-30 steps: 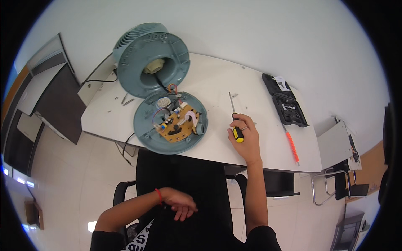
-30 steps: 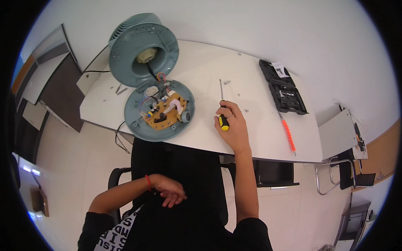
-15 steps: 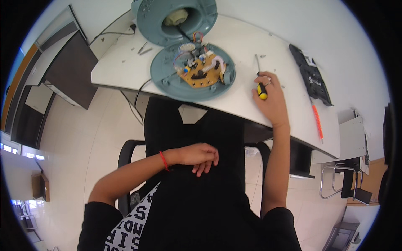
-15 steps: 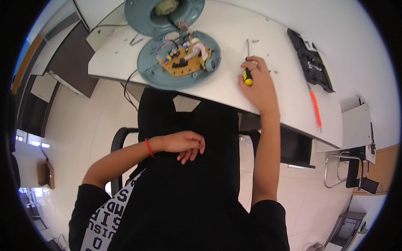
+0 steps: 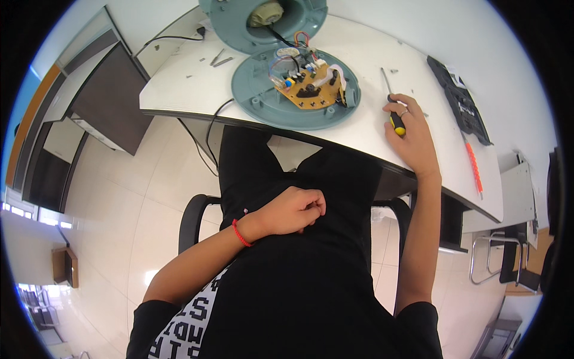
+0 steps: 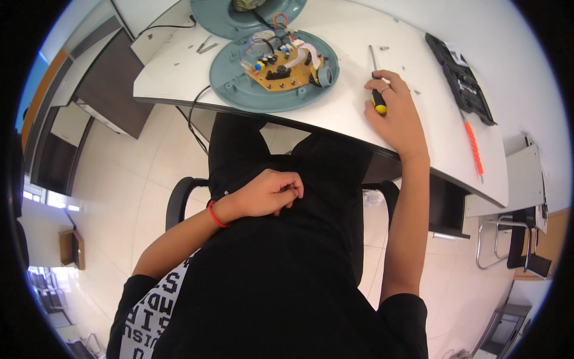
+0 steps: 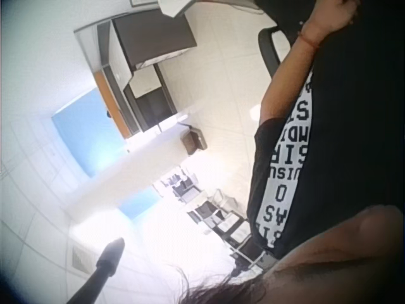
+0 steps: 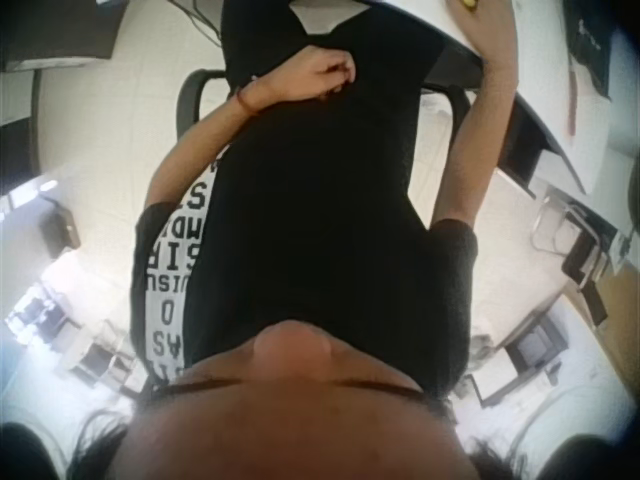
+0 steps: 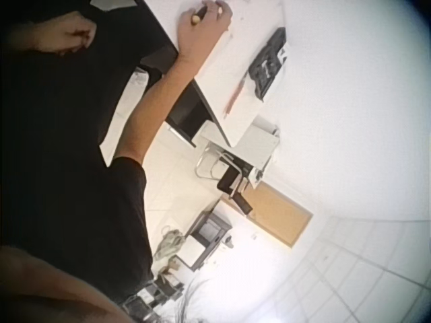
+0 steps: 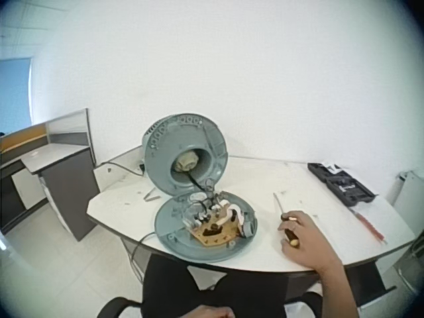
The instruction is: The person disassembles a teal-colored fan on a white table, using a screwdriver to remove screws and detach the internal circuit board. The person manipulates wires and components within the fan's base, then reattaches the circuit board and secures it with screws.
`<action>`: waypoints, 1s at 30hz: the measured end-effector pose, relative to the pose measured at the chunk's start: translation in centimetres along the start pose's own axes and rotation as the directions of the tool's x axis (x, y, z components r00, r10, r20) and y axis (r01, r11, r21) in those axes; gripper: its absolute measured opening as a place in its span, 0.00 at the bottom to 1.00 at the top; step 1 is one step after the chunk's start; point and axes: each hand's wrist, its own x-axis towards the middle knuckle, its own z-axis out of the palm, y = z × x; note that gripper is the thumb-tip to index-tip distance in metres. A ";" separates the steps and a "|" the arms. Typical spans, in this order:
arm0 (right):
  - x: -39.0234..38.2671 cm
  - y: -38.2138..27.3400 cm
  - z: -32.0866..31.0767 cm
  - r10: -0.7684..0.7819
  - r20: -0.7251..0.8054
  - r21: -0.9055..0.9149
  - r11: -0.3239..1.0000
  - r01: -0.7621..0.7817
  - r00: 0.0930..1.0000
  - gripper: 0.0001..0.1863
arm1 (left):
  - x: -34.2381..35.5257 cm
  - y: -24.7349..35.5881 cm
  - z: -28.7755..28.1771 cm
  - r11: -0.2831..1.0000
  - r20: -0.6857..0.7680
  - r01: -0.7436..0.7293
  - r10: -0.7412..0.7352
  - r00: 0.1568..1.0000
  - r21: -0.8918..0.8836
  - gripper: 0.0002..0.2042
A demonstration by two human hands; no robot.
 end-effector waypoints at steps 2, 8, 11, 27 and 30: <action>-0.4 -0.1 -0.1 0.004 -0.012 -0.013 1.000 -0.004 1.000 0.15 | 0.6 -1.0 0.7 0.989 -0.008 -0.076 0.078 0.997 0.130 0.06; -1.8 -4.0 0.4 0.185 -0.049 -0.034 0.982 -0.187 0.982 0.25 | 1.9 2.5 0.3 0.903 0.071 0.425 -0.429 0.901 0.058 0.08; -2.0 -5.1 0.1 0.216 -0.062 -0.127 0.967 -0.222 0.974 0.28 | 1.6 0.7 1.4 0.969 -0.132 0.232 -0.221 0.966 0.079 0.08; -1.1 -4.8 -0.5 0.085 0.005 -0.280 0.957 -0.081 0.996 0.23 | 0.7 1.0 -1.7 0.829 0.095 0.559 -0.558 0.824 0.024 0.21; 1.2 -2.6 0.2 0.108 0.045 -0.238 0.967 -0.094 0.993 0.18 | 0.5 -1.4 -2.0 0.864 0.125 0.495 -0.484 0.866 -0.086 0.21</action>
